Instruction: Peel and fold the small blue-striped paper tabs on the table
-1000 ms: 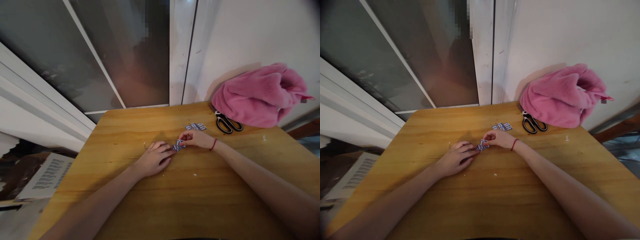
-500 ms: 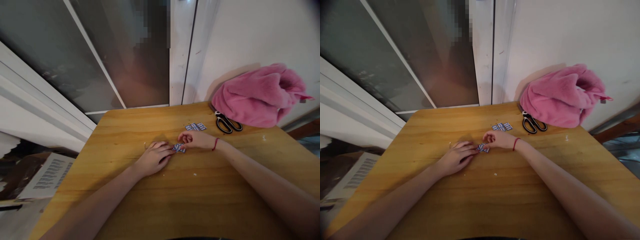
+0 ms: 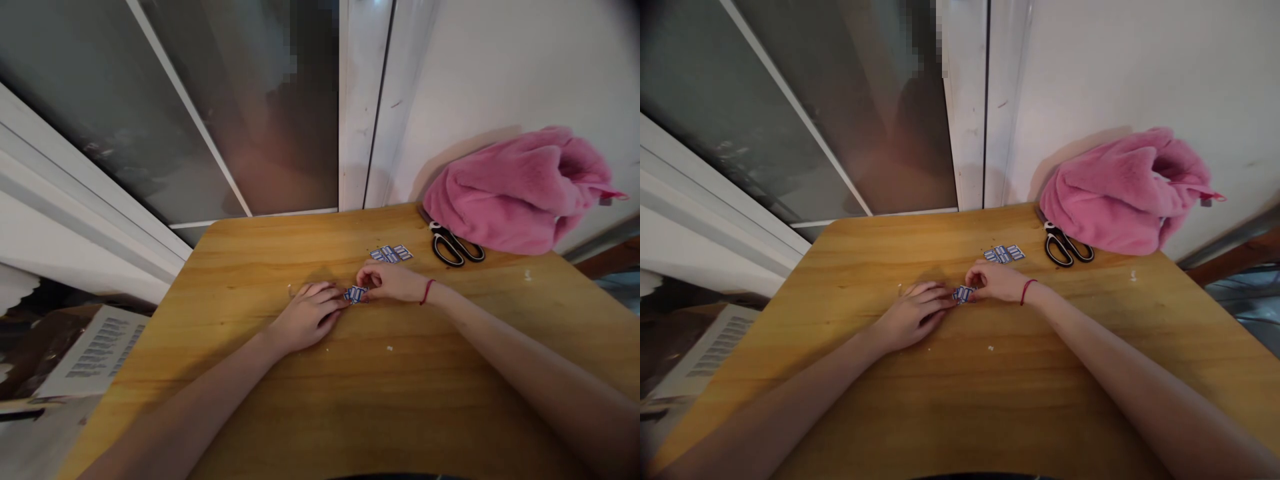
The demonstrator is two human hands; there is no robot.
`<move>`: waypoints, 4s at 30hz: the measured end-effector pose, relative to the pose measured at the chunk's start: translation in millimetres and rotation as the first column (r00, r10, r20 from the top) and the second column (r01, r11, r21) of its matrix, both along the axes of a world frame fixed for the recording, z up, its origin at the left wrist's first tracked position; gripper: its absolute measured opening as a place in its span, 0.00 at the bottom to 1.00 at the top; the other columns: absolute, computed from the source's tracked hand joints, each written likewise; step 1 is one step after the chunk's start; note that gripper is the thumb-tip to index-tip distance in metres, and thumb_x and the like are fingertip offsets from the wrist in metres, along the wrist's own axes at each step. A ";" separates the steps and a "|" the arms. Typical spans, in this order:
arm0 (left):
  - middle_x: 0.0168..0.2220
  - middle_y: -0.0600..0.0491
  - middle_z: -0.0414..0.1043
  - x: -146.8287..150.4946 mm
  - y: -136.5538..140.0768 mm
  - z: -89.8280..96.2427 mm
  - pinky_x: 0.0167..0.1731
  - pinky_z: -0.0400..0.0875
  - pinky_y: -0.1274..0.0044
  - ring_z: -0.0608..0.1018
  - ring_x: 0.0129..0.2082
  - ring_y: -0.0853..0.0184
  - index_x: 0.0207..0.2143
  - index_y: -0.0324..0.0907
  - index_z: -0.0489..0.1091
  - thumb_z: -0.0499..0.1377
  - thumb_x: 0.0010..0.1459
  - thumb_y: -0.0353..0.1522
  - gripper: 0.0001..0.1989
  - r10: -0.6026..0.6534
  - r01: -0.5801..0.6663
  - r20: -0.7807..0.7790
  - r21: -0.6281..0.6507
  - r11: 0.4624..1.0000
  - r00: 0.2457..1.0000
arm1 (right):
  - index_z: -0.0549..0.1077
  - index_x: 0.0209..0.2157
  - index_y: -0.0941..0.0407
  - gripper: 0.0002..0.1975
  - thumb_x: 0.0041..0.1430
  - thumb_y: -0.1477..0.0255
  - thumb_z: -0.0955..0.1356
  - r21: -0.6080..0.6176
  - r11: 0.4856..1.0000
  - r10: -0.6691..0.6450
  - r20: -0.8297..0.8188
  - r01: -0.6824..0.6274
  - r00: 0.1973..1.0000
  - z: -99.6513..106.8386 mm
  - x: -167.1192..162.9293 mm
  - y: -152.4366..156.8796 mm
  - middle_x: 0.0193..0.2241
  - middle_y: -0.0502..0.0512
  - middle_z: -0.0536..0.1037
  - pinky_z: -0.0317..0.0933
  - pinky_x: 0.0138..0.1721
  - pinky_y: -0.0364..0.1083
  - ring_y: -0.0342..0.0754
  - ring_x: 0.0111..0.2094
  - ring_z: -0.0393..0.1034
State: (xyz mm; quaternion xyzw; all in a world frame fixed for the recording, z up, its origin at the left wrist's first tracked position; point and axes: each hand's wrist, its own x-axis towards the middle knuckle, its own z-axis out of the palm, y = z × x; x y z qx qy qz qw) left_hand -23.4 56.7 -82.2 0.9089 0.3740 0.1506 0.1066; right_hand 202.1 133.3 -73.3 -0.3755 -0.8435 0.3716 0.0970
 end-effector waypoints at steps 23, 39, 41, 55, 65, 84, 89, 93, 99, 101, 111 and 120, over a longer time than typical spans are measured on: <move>0.51 0.55 0.67 -0.9 0.8 2.1 0.51 0.59 0.68 0.63 0.53 0.63 0.50 0.48 0.65 0.48 0.59 0.28 0.17 -0.001 0.001 -0.021 -0.019 1.000 1.000 | 0.74 0.36 0.58 0.17 0.49 0.61 0.68 -0.422 0.906 -0.093 -0.124 0.032 0.988 -9.9 10.1 14.7 0.17 0.45 0.69 0.42 0.15 0.38 0.34 0.13 0.53; 0.51 0.53 0.66 -3.3 0.1 0.0 0.52 0.58 0.67 0.62 0.54 0.63 0.51 0.46 0.63 0.49 0.57 0.26 0.19 -0.020 0.020 0.037 -0.006 1.000 0.999 | 0.73 0.39 0.58 0.19 0.50 0.59 0.67 -0.381 0.925 -0.063 -0.135 0.007 0.989 -12.2 9.8 14.5 0.20 0.46 0.70 0.45 0.15 0.38 0.35 0.15 0.55; 0.50 0.52 0.66 -4.1 -0.5 0.6 0.51 0.58 0.67 0.63 0.51 0.63 0.49 0.47 0.65 0.50 0.56 0.25 0.19 -0.032 0.032 0.052 0.007 0.999 0.998 | 0.73 0.39 0.58 0.20 0.50 0.59 0.67 -0.387 0.922 -0.069 -0.143 0.008 0.987 -13.0 10.0 14.7 0.20 0.46 0.70 0.45 0.15 0.38 0.35 0.15 0.55; 0.44 0.52 0.65 -3.4 -1.4 3.9 0.47 0.60 0.69 0.62 0.46 0.62 0.46 0.50 0.69 0.51 0.54 0.24 0.19 -0.014 0.015 0.056 -0.007 1.000 0.998 | 0.71 0.39 0.56 0.17 0.46 0.65 0.70 -0.150 0.988 0.014 -0.056 -0.023 0.998 -8.5 -2.6 -1.0 0.24 0.48 0.69 0.52 0.24 0.40 0.39 0.23 0.58; 0.43 0.51 0.66 -3.2 -1.1 4.2 0.47 0.61 0.68 0.63 0.46 0.62 0.47 0.51 0.68 0.51 0.53 0.24 0.21 -0.022 0.023 0.055 -0.021 1.000 0.998 | 0.73 0.34 0.57 0.10 0.49 0.68 0.69 -0.033 0.999 0.027 0.038 -0.025 0.999 0.0 -6.7 -5.7 0.23 0.48 0.64 0.53 0.25 0.40 0.40 0.24 0.57; 0.33 0.53 0.68 -9.4 9.8 1.2 0.41 0.63 0.71 0.67 0.38 0.65 0.36 0.42 0.69 0.47 0.54 0.22 0.14 0.347 -0.314 0.369 -0.148 0.938 0.862 | 0.67 0.33 0.58 0.12 0.48 0.66 0.68 -0.295 0.955 -0.116 -0.331 0.014 0.936 -14.2 -14.2 -10.0 0.28 0.50 0.71 0.58 0.30 0.42 0.40 0.27 0.64; 0.36 0.53 0.65 -10.2 13.3 -1.2 0.45 0.61 0.69 0.65 0.42 0.63 0.35 0.43 0.66 0.52 0.48 0.22 0.13 0.353 -0.302 0.234 -0.227 0.926 0.906 | 0.70 0.34 0.57 0.14 0.50 0.62 0.67 -0.249 0.957 -0.228 -0.326 0.149 0.917 -19.1 -17.6 -13.9 0.27 0.49 0.71 0.55 0.23 0.39 0.38 0.23 0.60; 0.42 0.52 0.61 -12.4 11.4 5.3 0.48 0.59 0.68 0.63 0.47 0.62 0.36 0.44 0.64 0.56 0.48 0.27 0.11 0.254 -0.211 0.132 -0.273 0.939 0.958 | 0.71 0.34 0.57 0.14 0.52 0.61 0.66 -0.207 0.963 -0.230 -0.307 0.171 0.924 -20.0 -17.0 -15.9 0.22 0.47 0.67 0.49 0.19 0.39 0.37 0.19 0.54; 0.46 0.52 0.58 -23.0 18.9 18.1 0.53 0.56 0.68 0.62 0.50 0.63 0.39 0.45 0.64 0.61 0.48 0.31 0.14 0.159 -0.103 0.103 -0.413 0.905 0.982 | 0.71 0.33 0.58 0.15 0.53 0.60 0.64 -0.233 0.962 -0.210 -0.308 0.141 0.928 -19.1 -17.1 -17.0 0.19 0.45 0.65 0.48 0.18 0.38 0.36 0.17 0.53; 0.47 0.52 0.58 -24.1 20.5 17.4 0.53 0.55 0.68 0.61 0.51 0.63 0.38 0.45 0.65 0.60 0.50 0.33 0.12 0.138 -0.085 0.106 -0.397 0.914 0.985 | 0.70 0.33 0.58 0.16 0.53 0.59 0.64 -0.247 0.959 -0.216 -0.314 0.141 0.925 -19.1 -17.3 -17.2 0.22 0.47 0.69 0.49 0.18 0.38 0.36 0.16 0.53; 0.38 0.55 0.60 -24.7 20.4 10.8 0.44 0.62 0.74 0.66 0.42 0.67 0.35 0.44 0.65 0.62 0.49 0.33 0.10 0.173 -0.103 0.149 -0.388 0.916 0.974 | 0.69 0.35 0.58 0.16 0.54 0.59 0.63 -0.282 0.946 -0.253 -0.325 0.162 0.911 -18.0 -17.9 -18.0 0.30 0.52 0.76 0.49 0.16 0.38 0.34 0.14 0.54; 0.26 0.58 0.63 -20.4 20.2 -1.2 0.27 0.61 0.81 0.66 0.27 0.73 0.29 0.41 0.66 0.59 0.51 0.32 0.05 0.294 -0.120 0.285 -0.500 0.857 0.912 | 0.68 0.36 0.57 0.15 0.56 0.60 0.62 -0.279 0.940 -0.297 -0.385 0.197 0.874 -24.6 -24.0 -25.2 0.28 0.52 0.76 0.51 0.16 0.38 0.35 0.14 0.54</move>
